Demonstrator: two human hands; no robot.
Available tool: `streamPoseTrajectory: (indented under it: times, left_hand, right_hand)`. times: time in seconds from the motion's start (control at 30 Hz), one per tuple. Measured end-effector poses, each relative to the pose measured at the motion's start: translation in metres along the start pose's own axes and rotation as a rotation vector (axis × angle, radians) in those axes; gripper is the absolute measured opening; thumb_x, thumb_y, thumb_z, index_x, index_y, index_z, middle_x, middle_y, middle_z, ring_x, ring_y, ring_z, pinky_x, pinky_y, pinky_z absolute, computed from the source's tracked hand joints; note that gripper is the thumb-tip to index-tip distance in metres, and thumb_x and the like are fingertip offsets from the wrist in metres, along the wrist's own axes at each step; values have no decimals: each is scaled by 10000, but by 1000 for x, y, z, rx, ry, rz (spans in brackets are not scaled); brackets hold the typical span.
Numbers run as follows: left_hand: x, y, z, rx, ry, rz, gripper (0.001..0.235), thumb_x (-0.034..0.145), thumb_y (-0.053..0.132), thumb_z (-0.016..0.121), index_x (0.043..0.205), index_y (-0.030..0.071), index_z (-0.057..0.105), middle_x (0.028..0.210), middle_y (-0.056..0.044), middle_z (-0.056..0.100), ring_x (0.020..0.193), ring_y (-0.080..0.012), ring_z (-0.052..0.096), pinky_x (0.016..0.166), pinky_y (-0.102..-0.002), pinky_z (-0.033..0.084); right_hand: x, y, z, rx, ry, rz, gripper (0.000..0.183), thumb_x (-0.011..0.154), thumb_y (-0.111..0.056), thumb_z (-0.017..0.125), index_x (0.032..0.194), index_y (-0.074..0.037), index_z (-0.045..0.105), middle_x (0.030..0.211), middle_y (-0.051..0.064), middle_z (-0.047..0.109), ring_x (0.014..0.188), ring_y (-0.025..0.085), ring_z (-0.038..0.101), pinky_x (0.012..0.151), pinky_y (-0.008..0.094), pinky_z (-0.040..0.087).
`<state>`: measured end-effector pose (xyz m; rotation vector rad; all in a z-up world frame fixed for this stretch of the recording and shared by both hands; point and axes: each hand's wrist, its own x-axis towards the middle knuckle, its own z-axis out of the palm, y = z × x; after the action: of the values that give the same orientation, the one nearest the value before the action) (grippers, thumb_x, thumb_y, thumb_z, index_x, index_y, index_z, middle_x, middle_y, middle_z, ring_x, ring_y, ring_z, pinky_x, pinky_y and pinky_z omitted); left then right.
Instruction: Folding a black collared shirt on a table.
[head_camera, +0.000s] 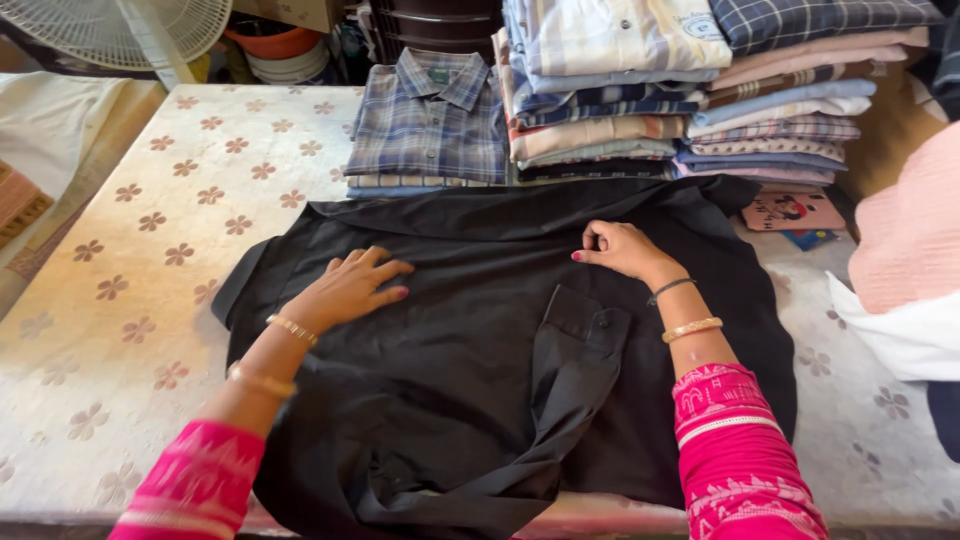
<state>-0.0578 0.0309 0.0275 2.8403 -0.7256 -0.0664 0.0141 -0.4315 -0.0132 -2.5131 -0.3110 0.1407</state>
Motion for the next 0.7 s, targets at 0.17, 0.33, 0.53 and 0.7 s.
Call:
streamPoseTrajectory:
  times: [0.17,0.33,0.53,0.7]
  left_hand:
    - [47,-29,44,49,46,-169,635,966,609,441,1525,308,432,1533,-118,381,1505,-427,223,1098,-808,125]
    - [54,-47,65,55,237,-177,713,956,676,422,1538,265,428,1653,-152,264,1504,-509,153,1106,-802,70]
    - [57,-54,74,71,241,-179,717,961,691,416,1527,252,450,1614,-204,314,1509,-503,172,1114,-792,56]
    - [56,-51,70,56,222,-187,739,954,696,410,1556,268,431,1608,-203,331,1513,-502,175,1129,-790,45]
  right_hand:
    - [-3,-4,-5,-27,-20,23,402,788,-434,830,904,-85,667,654,43,564,619,164,520,580,351,431]
    - [-2,-3,-5,-24,-36,-8,383,806,-401,825,916,-74,658,669,56,549,636,177,516,588,355,436]
    - [-26,-5,-38,-230,-100,-5,380,832,-367,790,1044,-96,631,863,81,660,824,226,648,740,383,520]
    - [-113,-37,-66,-238,33,6,376,835,-355,783,1080,-107,642,932,89,662,896,249,663,807,381,531]
